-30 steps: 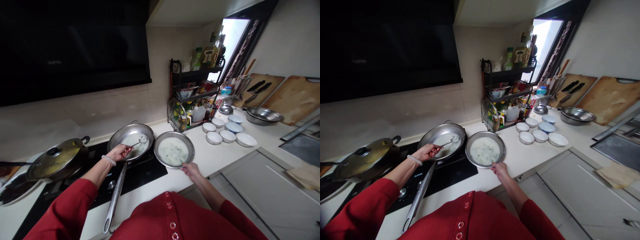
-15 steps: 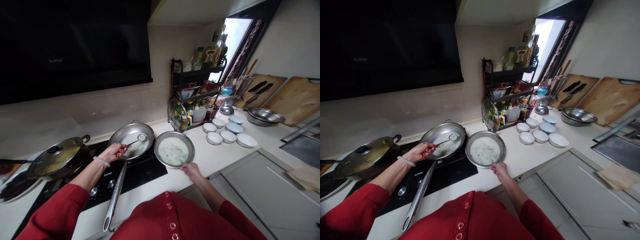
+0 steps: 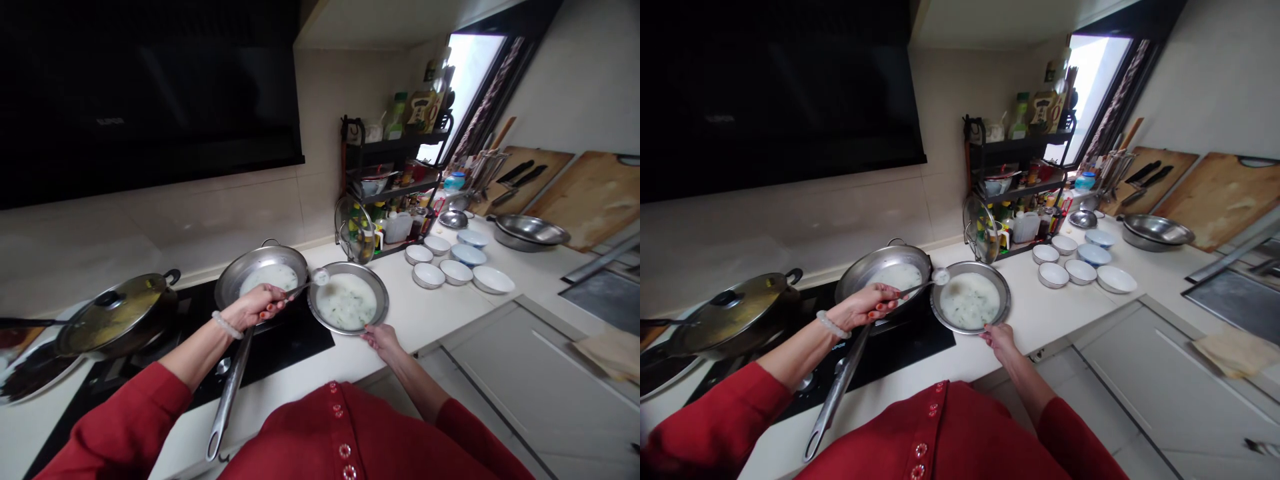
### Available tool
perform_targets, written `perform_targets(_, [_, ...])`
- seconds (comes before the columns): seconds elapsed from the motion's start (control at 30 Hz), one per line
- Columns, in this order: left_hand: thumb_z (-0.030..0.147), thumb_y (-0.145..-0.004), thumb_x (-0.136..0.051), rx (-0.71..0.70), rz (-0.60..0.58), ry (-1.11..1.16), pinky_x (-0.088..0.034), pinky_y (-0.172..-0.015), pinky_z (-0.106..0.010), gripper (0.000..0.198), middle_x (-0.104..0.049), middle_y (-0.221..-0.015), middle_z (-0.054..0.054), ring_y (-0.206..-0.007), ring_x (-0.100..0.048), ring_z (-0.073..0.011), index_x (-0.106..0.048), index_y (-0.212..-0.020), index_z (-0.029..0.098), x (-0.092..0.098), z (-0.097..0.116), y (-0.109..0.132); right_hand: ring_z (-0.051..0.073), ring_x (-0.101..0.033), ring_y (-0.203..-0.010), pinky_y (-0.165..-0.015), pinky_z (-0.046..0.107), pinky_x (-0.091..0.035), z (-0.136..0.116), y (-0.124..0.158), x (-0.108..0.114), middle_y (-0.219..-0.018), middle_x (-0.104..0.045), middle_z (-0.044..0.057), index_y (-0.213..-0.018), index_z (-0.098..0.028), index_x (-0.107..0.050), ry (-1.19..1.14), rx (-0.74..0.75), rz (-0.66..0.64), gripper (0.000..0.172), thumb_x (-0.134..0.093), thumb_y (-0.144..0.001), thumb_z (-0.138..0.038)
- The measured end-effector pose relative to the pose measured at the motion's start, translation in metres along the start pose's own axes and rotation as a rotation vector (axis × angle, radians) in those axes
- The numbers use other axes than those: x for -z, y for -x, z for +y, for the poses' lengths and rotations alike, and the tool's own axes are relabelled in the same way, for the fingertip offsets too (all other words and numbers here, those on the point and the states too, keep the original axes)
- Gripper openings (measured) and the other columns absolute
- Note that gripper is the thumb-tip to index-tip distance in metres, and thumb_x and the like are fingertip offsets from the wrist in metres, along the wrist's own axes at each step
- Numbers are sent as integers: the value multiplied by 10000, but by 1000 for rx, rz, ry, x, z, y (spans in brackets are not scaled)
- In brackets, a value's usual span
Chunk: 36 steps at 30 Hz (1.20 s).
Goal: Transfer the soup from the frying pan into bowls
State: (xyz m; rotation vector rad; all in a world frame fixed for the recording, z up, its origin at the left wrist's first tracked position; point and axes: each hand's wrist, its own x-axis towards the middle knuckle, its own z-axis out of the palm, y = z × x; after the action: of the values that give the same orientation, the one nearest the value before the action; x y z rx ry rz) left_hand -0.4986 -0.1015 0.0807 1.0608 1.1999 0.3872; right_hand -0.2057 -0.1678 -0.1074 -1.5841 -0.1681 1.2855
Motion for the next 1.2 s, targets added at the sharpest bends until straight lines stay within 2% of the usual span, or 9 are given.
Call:
perform_targets(0.27, [186, -835, -475, -88, 90, -501, -231, -368, -195, 146, -508, -519, 48, -324, -311, -46, -524, -699, 165, -43, -31, -36, 122, -587, -409, -340, 162, -285, 0, -2, -2, -451, -555, -34, -698, -195, -446, 3, 19, 15, 296, -666, -648, -3])
perform_targets(0.43, [81, -770, -480, -526, 127, -1022, -361, -538, -253, 150, -535, -540, -23, -496, -487, -130, -546, -664, 164, -43, -53, -50, 125, -592, -415, -341, 167, -279, 0, -1, -1, -463, -560, -34, -700, -204, -428, -3, 18, 11, 322, -675, -644, -5])
perform_targets(0.6, [119, -790, -477, -618, 140, -963, -376, -563, -269, 115, -537, -555, -32, -515, -499, -146, -552, -719, 171, -35, -54, -42, 126, -600, -420, -345, 165, -294, 0, 0, 0, -475, -569, -32, -700, -206, -417, -12, 12, 3, 324, -669, -660, -7])
perform_targets(0.7, [218, -864, -413, -577, 169, -790, -358, -484, -240, 197, -550, -568, -19, -453, -456, -107, -529, -710, 178, -23, -43, -31, 133, -608, -428, -344, 166, -297, 0, 0, 0, -475, -569, -28, -701, -207, -413, -12, 6, -1, 318, -661, -672, -9])
perform_targets(0.77, [287, -878, -398, -476, 215, -519, -271, -382, -217, 209, -517, -556, 16, -358, -336, -69, -544, -790, 167, -9, -35, -23, 138, -614, -435, -345, 166, -300, 0, 0, 0, -476, -569, -29, -704, -209, -411, -11, 3, -5, 333, -677, -662, -15])
perform_targets(0.83, [323, -838, -480, -372, 260, -215, -211, -347, -193, 194, -483, -562, 51, -335, -256, -43, -556, -895, 154, 11, -30, -17, 140, -617, -440, -346, 164, -305, 0, 0, 0, -481, -571, -33, -710, -212, -409, -9, 1, -7, 354, -699, -646, -20])
perform_targets(0.9, [342, -782, -574, -302, 321, -105, -197, -341, -175, 219, -470, -541, 61, -342, -258, -36, -570, -875, 144, 35, -31, -13, 139, -618, -440, -346, 162, -307, -1, 0, 0, -483, -569, -37, -709, -214, -408, -6, -1, -10, 370, -719, -634, -28])
perform_targets(1.07, [216, -728, -600, -136, 579, -528, -237, -330, -192, 102, -495, -453, 33, -304, -347, -64, -577, -656, 147, 88, -49, -11, 144, -623, -446, -333, 159, -296, -2, 1, 0, -473, -561, -39, -692, -221, -395, -1, -2, -13, 387, -733, -632, -41])
perform_targets(1.2, [158, -690, -612, -59, 568, -648, -240, -323, -187, 167, -500, -420, 24, -291, -370, -68, -532, -543, 158, 95, -61, -10, 144, -623, -447, -327, 159, -295, -2, 1, 0, -478, -570, -34, -706, -218, -398, -2, 0, -11, 387, -728, -630, -30])
